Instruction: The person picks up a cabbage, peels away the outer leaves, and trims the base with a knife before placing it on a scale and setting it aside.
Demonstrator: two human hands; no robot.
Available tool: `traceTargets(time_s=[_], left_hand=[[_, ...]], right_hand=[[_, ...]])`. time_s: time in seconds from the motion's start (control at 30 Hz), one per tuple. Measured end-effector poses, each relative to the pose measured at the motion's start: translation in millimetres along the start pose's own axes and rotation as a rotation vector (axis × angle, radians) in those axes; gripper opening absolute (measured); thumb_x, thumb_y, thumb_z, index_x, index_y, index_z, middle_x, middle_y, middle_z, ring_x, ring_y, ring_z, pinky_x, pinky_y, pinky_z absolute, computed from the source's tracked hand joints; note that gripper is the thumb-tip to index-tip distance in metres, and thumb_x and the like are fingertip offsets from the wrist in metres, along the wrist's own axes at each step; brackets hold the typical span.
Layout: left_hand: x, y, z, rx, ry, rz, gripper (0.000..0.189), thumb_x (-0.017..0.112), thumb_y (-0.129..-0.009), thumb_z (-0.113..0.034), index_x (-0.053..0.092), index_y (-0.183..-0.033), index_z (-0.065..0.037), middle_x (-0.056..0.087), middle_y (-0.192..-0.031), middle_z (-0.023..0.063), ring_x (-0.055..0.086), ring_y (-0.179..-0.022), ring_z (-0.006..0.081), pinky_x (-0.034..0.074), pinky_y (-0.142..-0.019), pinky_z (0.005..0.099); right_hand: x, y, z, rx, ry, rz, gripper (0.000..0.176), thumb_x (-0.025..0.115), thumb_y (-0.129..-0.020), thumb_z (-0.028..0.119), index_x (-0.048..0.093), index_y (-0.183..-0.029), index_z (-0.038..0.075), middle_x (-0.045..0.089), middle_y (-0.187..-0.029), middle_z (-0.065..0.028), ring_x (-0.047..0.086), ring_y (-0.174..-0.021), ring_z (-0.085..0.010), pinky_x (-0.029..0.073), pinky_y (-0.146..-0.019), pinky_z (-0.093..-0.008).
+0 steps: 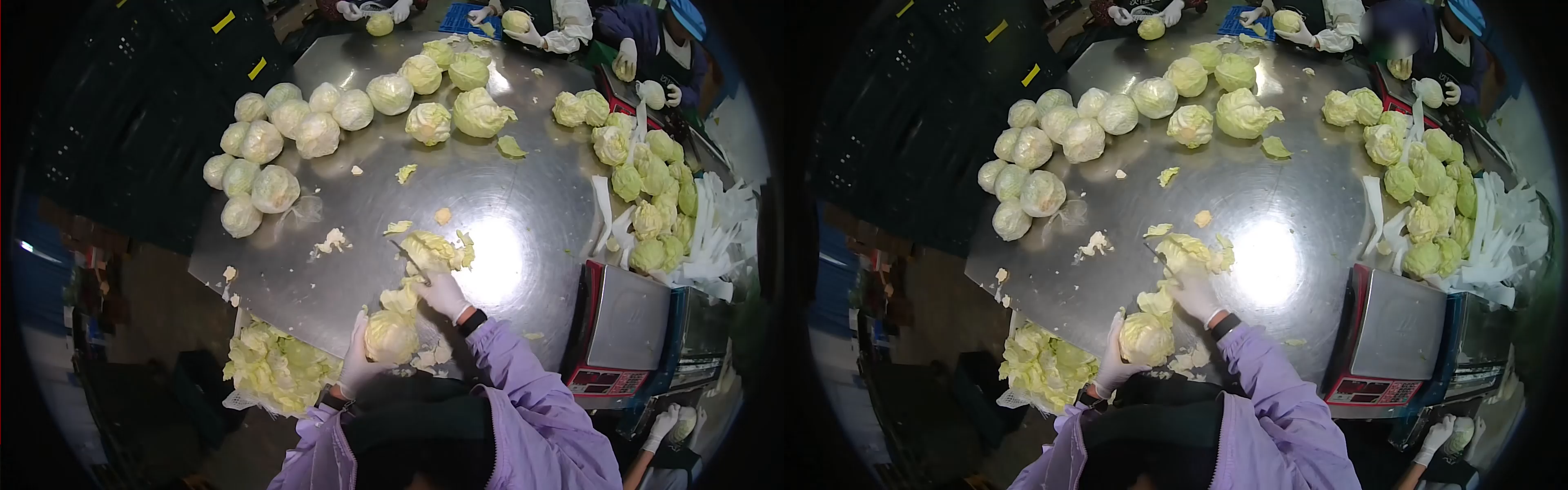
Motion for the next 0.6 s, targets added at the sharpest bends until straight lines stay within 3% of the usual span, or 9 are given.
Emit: traceTargets(time_s=[0.1,0.17,0.23,0.3,0.37,0.4,0.5,0.53,0.6], left_hand=[[-9.7,11.9,-2.7,0.068,-0.433,-0.029,0.121,0.092,-0.048,-0.032,0.025,-0.143,0.004,0.025,-0.150,0.0233,0.021,-0.142,0.0342,0.017,-0.116,0.0409],[-4.6,9.5,-6.6,0.016,-0.383,-0.048,0.114,0.092,-0.052,-0.027,0.026,-0.140,0.004,0.032,-0.145,0.0226,0.031,-0.137,0.0336,0.025,-0.113,0.0422],[-1.7,12.2,0.1,-0.089,0.262,-0.185,0.101,0.089,-0.061,-0.017,0.027,-0.137,0.006,0.041,-0.136,0.0200,0.042,-0.128,0.0291,0.037,-0.106,0.0394],[0.6,11.0,-1.7,-0.087,0.284,-0.224,0.104,0.089,-0.061,-0.018,0.025,-0.139,0.006,0.042,-0.135,0.0194,0.044,-0.126,0.0280,0.039,-0.104,0.0387],[-1.8,5.1,-6.0,-0.065,0.320,-0.280,0.110,0.089,-0.062,-0.021,0.020,-0.144,0.004,0.043,-0.132,0.0182,0.048,-0.122,0.0258,0.043,-0.101,0.0373],[-12.2,5.7,-19.0,-0.100,-0.206,-0.193,0.114,0.088,-0.061,-0.033,0.020,-0.146,0.002,0.041,-0.135,0.0219,0.047,-0.124,0.0315,0.043,-0.100,0.0383],[-19.2,-0.5,-31.8,0.071,-0.543,-0.102,0.113,0.085,-0.061,-0.044,0.024,-0.146,0.000,0.037,-0.140,0.0238,0.045,-0.126,0.0370,0.044,-0.099,0.0394],[-20.5,-1.9,-35.7,0.071,-0.544,-0.100,0.113,0.085,-0.061,-0.044,0.024,-0.146,0.000,0.037,-0.140,0.0238,0.045,-0.126,0.0370,0.044,-0.099,0.0394],[-16.7,-3.3,-39.6,0.005,-0.562,0.021,0.109,0.084,-0.060,-0.047,0.030,-0.142,-0.002,0.034,-0.143,0.0227,0.044,-0.127,0.0391,0.044,-0.098,0.0404]], right_hand=[[-16.2,9.0,-4.8,-0.060,0.090,-0.114,0.039,0.064,-0.084,0.032,0.063,-0.108,0.002,0.066,-0.082,-0.0179,0.064,-0.078,-0.0349,0.050,-0.071,-0.0396],[-21.8,26.4,4.4,-0.092,0.031,-0.221,0.038,0.064,-0.084,0.034,0.061,-0.106,0.003,0.065,-0.086,-0.0175,0.063,-0.082,-0.0349,0.049,-0.071,-0.0405],[-23.5,45.7,7.3,-0.124,-0.024,-0.315,0.038,0.063,-0.083,0.037,0.060,-0.103,0.004,0.064,-0.091,-0.0171,0.062,-0.086,-0.0348,0.048,-0.072,-0.0415],[2.5,59.7,0.6,0.021,-0.139,0.123,0.037,0.063,-0.087,0.034,0.060,-0.107,0.003,0.065,-0.084,-0.0136,0.065,-0.072,-0.0276,0.050,-0.065,-0.0371],[17.9,74.4,9.0,0.087,-0.289,0.217,0.036,0.062,-0.088,0.032,0.060,-0.108,0.002,0.065,-0.081,-0.0115,0.063,-0.066,-0.0224,0.049,-0.061,-0.0345],[26.3,78.8,11.5,0.154,-0.438,0.310,0.034,0.062,-0.090,0.030,0.060,-0.110,0.002,0.064,-0.079,-0.0094,0.062,-0.061,-0.0173,0.049,-0.058,-0.0318],[29.5,77.2,12.2,0.155,-0.412,0.281,0.040,0.060,-0.092,0.030,0.056,-0.119,0.001,0.064,-0.091,-0.0079,0.061,-0.072,-0.0149,0.050,-0.067,-0.0301],[30.2,76.0,10.5,0.146,-0.537,0.247,0.035,0.057,-0.093,0.029,0.059,-0.115,0.002,0.064,-0.079,-0.0072,0.060,-0.057,-0.0124,0.048,-0.056,-0.0283],[25.7,76.2,9.3,0.193,-0.577,0.279,0.036,0.057,-0.094,0.030,0.058,-0.117,0.003,0.064,-0.080,-0.0078,0.060,-0.058,-0.0122,0.049,-0.056,-0.0280]])
Point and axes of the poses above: each hand's wrist, its own y-axis away from the middle knuckle, its own x-axis out of the palm, z = x × y, the point moved 5 cm from there along -y, towards the middle knuckle
